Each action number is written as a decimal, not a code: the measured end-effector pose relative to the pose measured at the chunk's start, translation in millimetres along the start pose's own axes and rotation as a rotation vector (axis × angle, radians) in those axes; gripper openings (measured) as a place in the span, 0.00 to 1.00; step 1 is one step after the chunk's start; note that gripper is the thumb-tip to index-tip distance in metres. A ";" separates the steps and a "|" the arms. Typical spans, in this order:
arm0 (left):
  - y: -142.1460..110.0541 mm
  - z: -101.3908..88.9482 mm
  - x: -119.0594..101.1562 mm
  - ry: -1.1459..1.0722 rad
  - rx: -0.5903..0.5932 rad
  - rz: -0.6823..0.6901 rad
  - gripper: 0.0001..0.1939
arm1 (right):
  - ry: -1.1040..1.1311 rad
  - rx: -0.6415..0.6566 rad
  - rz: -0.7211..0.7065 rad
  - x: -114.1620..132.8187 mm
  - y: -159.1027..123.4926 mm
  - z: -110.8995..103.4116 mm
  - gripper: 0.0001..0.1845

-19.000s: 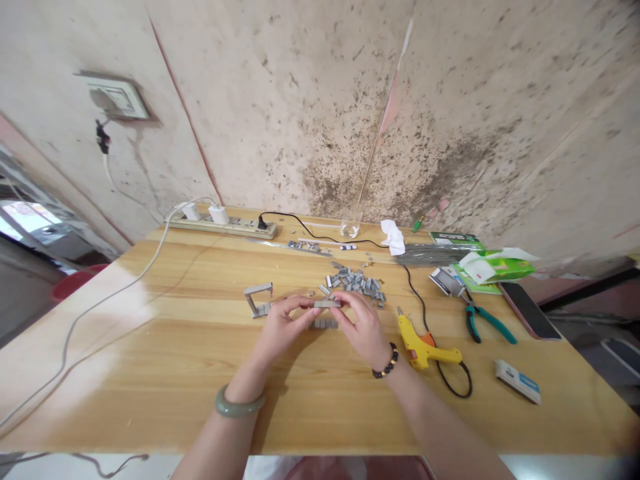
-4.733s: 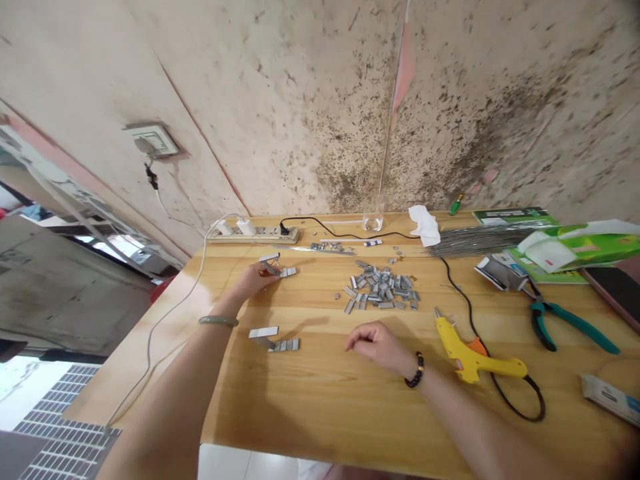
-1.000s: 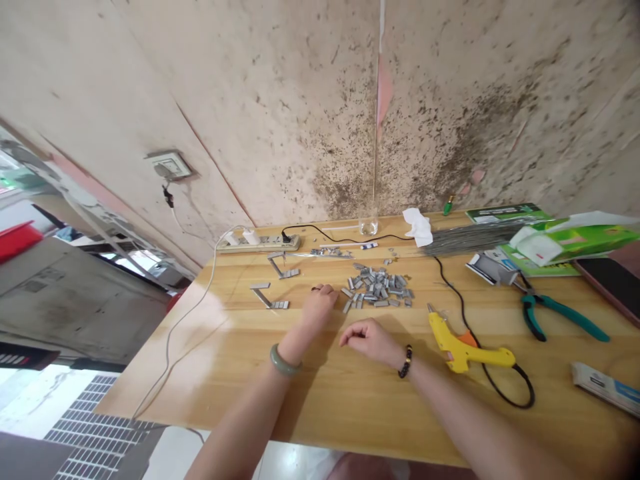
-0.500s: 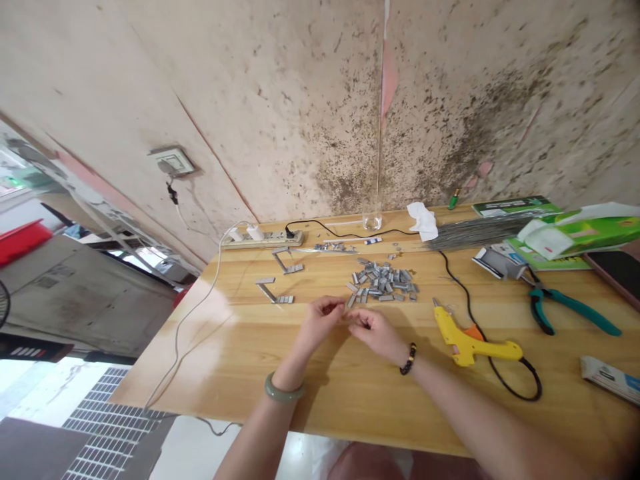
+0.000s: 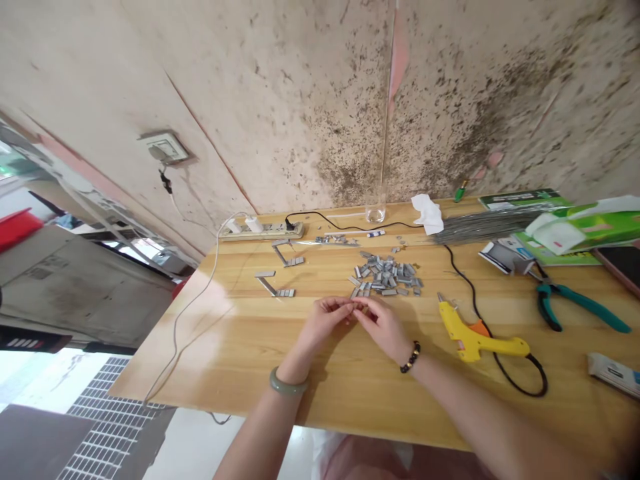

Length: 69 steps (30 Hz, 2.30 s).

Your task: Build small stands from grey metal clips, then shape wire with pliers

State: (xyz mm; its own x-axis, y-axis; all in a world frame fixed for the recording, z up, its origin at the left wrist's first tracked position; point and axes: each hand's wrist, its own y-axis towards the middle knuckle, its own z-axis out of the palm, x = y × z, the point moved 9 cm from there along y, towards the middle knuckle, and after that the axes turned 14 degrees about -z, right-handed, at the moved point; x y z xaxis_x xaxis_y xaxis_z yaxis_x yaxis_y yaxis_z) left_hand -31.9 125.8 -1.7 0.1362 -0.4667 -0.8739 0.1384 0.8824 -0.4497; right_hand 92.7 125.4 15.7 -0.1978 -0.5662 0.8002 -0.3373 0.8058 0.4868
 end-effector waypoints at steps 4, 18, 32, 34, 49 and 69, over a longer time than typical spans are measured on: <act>-0.7 1.0 -2.9 0.026 0.012 0.020 0.14 | 0.003 -0.008 -0.080 6.4 2.3 -2.7 0.11; 2.1 -1.5 1.2 0.108 0.002 0.054 0.15 | 0.023 -0.019 -0.090 6.8 3.5 -3.6 0.12; -4.1 -0.2 -4.9 0.156 -0.028 0.108 0.16 | 0.002 -0.024 -0.106 8.3 4.3 -5.5 0.12; -3.4 -0.8 -5.1 0.172 -0.032 0.121 0.16 | -0.001 -0.028 -0.099 8.5 4.2 -6.1 0.12; -5.4 1.2 -8.7 0.135 -0.106 0.173 0.11 | 0.007 -0.068 -0.107 12.5 5.4 -8.3 0.12; -5.8 1.3 -1.4 0.058 -0.071 0.154 0.12 | 0.027 -0.175 -0.072 17.9 5.3 -13.1 0.12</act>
State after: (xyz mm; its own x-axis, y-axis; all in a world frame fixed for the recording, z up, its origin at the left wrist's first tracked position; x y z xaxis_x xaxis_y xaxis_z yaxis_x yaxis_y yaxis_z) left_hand -31.6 121.3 2.3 0.0934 -0.3237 -0.9415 0.0504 0.9460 -0.3203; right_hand 99.4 121.8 37.2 -0.1537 -0.6203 0.7692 -0.1839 0.7828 0.5945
